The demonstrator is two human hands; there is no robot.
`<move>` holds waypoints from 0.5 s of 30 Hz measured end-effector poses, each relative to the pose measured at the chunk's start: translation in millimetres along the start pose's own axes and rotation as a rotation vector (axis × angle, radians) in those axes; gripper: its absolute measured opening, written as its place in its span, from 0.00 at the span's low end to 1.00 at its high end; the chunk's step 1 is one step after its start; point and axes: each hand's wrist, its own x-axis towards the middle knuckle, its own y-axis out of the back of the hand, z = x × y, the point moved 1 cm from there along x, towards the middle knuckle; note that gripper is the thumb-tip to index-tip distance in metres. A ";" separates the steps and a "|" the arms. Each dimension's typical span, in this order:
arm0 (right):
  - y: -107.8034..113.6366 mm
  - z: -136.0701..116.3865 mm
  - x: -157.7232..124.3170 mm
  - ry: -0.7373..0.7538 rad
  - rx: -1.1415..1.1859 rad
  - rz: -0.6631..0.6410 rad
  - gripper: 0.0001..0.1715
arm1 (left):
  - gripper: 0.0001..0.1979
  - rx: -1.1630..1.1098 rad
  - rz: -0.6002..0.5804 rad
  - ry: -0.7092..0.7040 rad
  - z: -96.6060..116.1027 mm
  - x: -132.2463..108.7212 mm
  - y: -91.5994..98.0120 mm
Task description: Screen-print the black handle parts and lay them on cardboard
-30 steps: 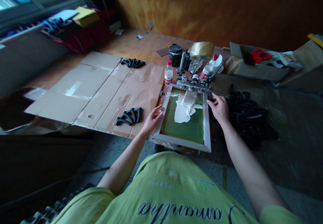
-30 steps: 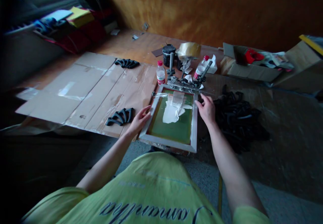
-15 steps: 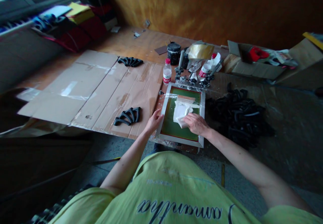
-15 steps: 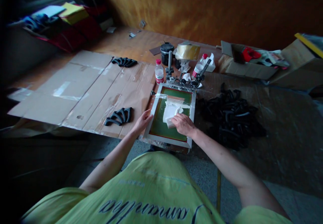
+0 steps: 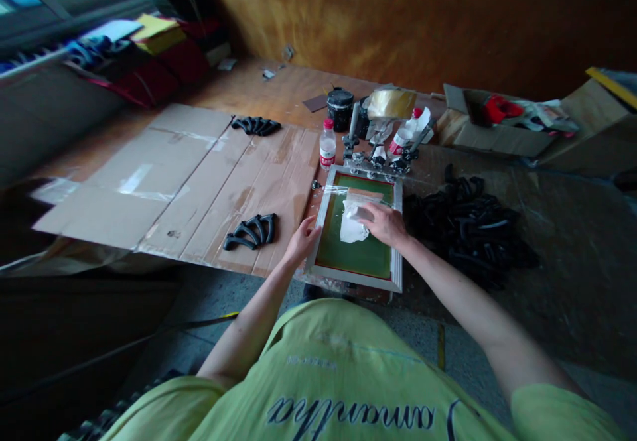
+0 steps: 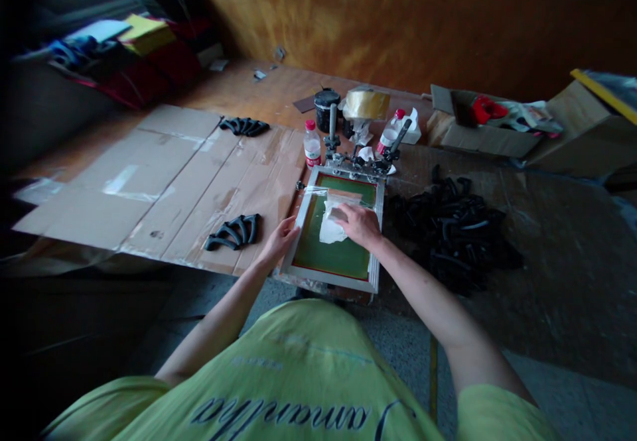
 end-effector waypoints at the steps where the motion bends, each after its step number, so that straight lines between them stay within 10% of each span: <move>1: 6.4 2.9 12.6 -0.060 -0.001 0.032 0.22 | 0.35 -0.024 -0.012 0.006 5.0 -2.3 1.3; 5: 39.6 31.5 42.4 -0.192 -0.016 0.189 0.38 | 0.36 -0.173 -0.035 -0.016 42.2 -13.9 8.5; 9: 63.3 89.9 20.9 -0.385 0.007 0.413 0.31 | 0.26 -0.292 0.000 -0.186 97.1 -12.6 13.2; 15: -0.1 97.8 -34.2 -0.356 -0.011 0.147 0.27 | 0.28 -0.382 0.032 -0.448 183.2 18.4 5.3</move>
